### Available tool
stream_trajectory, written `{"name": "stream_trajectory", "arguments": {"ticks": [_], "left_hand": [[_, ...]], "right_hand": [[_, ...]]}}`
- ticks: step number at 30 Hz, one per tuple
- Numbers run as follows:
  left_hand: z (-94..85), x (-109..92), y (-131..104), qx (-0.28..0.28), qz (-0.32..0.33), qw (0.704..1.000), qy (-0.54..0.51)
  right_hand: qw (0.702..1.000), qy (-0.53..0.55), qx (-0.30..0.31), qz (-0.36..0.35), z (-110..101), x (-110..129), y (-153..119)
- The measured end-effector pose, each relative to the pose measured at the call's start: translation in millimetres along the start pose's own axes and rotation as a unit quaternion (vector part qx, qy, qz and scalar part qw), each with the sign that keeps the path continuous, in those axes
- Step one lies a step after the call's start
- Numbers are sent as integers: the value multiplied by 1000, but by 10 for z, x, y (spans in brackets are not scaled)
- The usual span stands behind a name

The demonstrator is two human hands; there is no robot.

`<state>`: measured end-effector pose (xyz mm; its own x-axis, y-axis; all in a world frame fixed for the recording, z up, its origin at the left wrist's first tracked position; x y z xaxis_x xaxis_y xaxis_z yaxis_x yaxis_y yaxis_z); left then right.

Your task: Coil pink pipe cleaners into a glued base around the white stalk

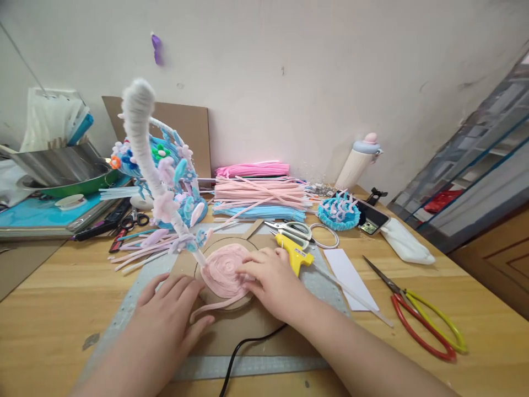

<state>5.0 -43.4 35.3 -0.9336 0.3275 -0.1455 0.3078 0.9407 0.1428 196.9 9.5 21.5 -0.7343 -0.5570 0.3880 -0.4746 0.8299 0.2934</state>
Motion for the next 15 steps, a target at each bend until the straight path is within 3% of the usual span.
{"name": "stream_trajectory", "arguments": {"ticks": [5,11,15], "left_hand": [[35,-100,202,54,44,997,-43],[138,-14,267,28,68,994,-84],[125,55,274,26,88,989,-120]], "right_hand": [[999,1,21,-36,65,20,62],[996,-45,-7,-71,70,44,98],[991,-92,-93,11,-28,-106,143]]}}
Point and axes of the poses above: each hand's wrist, its own y-axis towards the middle knuckle, its own z-axis out of the palm, x = y × z, the point moved 3 cm from there along y, towards the middle knuckle, and after that the axes turned 5 degrees about -x, right-handed, at the moved point
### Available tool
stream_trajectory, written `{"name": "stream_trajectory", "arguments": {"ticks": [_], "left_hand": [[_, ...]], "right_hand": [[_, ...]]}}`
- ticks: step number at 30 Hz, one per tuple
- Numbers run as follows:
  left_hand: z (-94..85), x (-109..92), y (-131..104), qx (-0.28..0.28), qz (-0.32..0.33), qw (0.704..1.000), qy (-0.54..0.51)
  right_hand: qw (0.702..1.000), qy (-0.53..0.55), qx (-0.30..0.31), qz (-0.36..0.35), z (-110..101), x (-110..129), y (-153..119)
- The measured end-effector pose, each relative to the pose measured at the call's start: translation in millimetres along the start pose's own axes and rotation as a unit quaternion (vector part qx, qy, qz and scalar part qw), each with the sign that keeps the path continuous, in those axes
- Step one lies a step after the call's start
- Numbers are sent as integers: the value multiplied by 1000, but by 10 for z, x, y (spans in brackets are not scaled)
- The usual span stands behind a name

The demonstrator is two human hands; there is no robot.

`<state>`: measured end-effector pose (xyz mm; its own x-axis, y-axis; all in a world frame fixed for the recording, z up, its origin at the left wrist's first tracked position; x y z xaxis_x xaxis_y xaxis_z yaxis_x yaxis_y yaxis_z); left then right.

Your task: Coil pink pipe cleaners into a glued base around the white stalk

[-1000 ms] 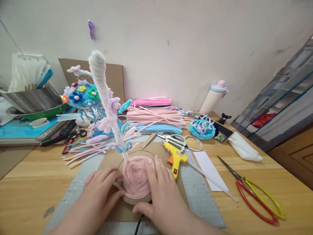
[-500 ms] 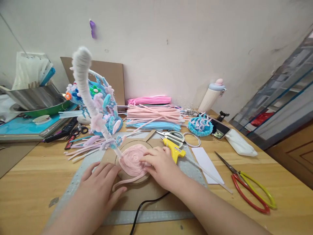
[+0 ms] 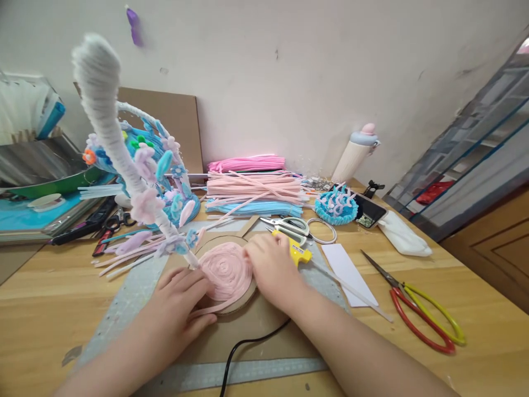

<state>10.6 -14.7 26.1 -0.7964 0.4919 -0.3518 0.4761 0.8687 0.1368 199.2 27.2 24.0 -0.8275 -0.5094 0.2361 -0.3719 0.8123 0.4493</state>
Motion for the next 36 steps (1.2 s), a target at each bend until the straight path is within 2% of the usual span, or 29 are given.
{"name": "stream_trajectory", "arguments": {"ticks": [3,6,7,9,11,13,14,15,16,18,20,21,23,25,26,27,29,32,34,36], "left_hand": [[-32,42,0,7,16,1000,-8],[-68,79,-9,8,32,999,-12],[-80,88,-13,7,37,999,-15],[-101,99,-20,6,46,999,-20],[-118,97,-21,5,60,998,-25],[-124,77,-17,12,91,995,-34],[-125,64,-15,17,107,993,-39],[-128,53,-14,21,120,992,-43],[-133,44,-14,24,129,990,-46],[-161,40,-22,20,131,990,-48],[-205,72,-35,16,103,993,-54],[-229,114,-41,14,66,996,-57],[-264,262,-50,2,-61,997,-48],[-267,440,-60,-35,-192,980,-33],[-249,513,-57,-63,-228,971,-41],[-213,569,-46,-91,-241,964,-70],[-91,629,-8,-112,-222,952,-180],[71,625,25,-70,-195,929,-308],[67,600,7,-51,-211,926,-310],[-18,571,-34,-40,-237,934,-266]], "right_hand": [[988,-50,-99,110,-175,-340,6],[956,-59,-194,212,-424,-678,-65],[947,-33,-208,241,-488,-745,-97],[944,28,-193,265,-545,-753,-149],[952,65,-167,249,-514,-588,-188],[964,98,-132,210,-400,-306,-223],[973,122,-89,172,-312,-139,-238],[984,148,-11,98,-204,48,-254],[987,149,28,54,-121,200,-283],[992,104,56,39,1,386,-344],[995,56,54,63,67,450,-398],[994,41,56,82,89,450,-422],[989,31,73,122,121,416,-463],[984,37,94,149,145,376,-486],[982,42,101,152,154,362,-488],[982,49,103,148,160,353,-483],[983,63,101,138,171,333,-461],[980,88,102,144,181,267,-424],[978,109,103,146,169,210,-403],[975,138,111,136,136,163,-384]]}}
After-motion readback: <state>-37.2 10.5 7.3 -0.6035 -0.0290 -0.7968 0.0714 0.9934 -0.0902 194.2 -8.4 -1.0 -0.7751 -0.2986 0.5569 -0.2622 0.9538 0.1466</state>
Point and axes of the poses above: each hand's wrist, its own y-axis towards the middle knuckle, its own z-axis out of the palm, x = y × z, the point moved 3 cm from there along y, towards the middle knuckle, and after that the axes turned 5 degrees about -x, right-handed, at the moved point
